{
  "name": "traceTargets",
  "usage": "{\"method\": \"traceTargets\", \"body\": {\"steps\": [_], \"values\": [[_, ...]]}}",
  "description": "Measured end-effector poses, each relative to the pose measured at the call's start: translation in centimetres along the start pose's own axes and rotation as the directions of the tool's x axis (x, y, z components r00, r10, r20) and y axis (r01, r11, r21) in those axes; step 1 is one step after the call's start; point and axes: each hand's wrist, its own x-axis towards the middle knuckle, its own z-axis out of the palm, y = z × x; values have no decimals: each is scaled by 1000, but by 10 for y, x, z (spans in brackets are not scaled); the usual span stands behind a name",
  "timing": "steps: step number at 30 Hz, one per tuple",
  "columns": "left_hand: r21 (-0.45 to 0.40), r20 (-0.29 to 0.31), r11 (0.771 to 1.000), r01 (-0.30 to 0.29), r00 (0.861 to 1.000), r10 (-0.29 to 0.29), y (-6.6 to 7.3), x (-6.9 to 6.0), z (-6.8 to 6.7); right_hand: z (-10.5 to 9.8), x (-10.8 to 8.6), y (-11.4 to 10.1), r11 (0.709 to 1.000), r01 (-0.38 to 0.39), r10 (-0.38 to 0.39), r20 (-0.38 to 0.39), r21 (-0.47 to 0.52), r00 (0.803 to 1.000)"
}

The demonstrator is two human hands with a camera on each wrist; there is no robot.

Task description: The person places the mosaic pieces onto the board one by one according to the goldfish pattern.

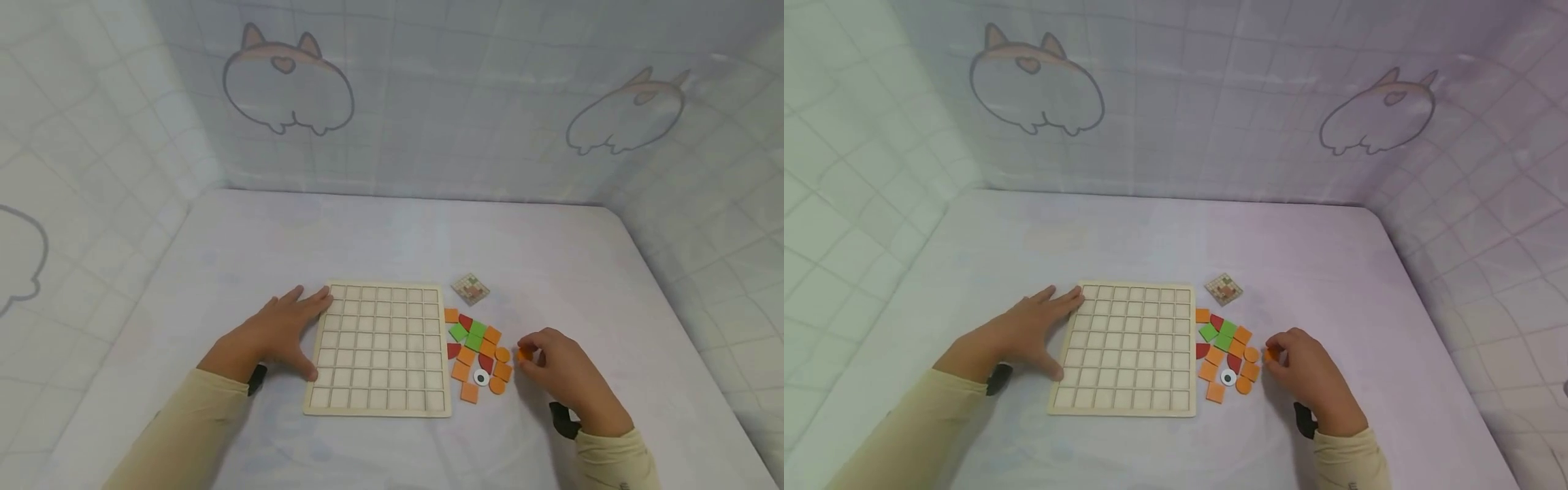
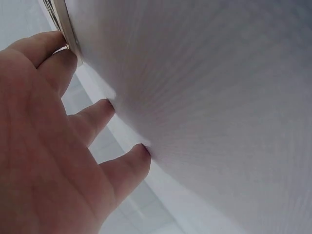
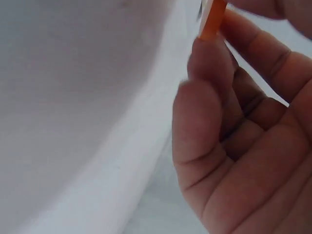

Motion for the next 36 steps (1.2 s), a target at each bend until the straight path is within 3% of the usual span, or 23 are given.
{"method": "traceTargets", "body": {"steps": [3, 8, 10, 13, 16, 20, 23, 28, 36], "values": [[36, -10, 999, 5, 1000, -5, 0, 0, 0, -1, -1, -11, 999, 41, -42, -54, -12, 998], [25, -10, 1000, 0, 1000, 0, 2, 0, -3, 6, 1, -53, 988, 156, -155, -112, 4, 982], [11, -9, 1000, -2, 1000, 2, 3, -1, -4, 13, 4, -74, 965, 262, -259, -140, 7, 956], [4, -9, 1000, 3, 1000, -3, 5, -2, -5, 29, 9, -106, 900, 436, -430, -154, 3, 890], [9, -17, 1000, 2, 1000, -2, 6, -3, -5, 47, 14, -140, 839, 544, -543, -78, -2, 836], [4, -20, 1000, 11, 1000, -11, 7, -2, -6, 67, 23, -174, 804, 595, -594, 55, -1, 803], [28, -16, 999, 34, 999, -34, 8, 2, -7, 77, 32, -189, 801, 598, -594, 99, -17, 798], [105, -21, 991, 78, 997, -76, 12, 9, -15, 89, 48, -201, 807, 590, -584, 112, -27, 804], [110, -11, 990, 91, 996, -91, 15, 17, -25, 101, 68, -208, 850, 527, -521, 132, -14, 843]]}}
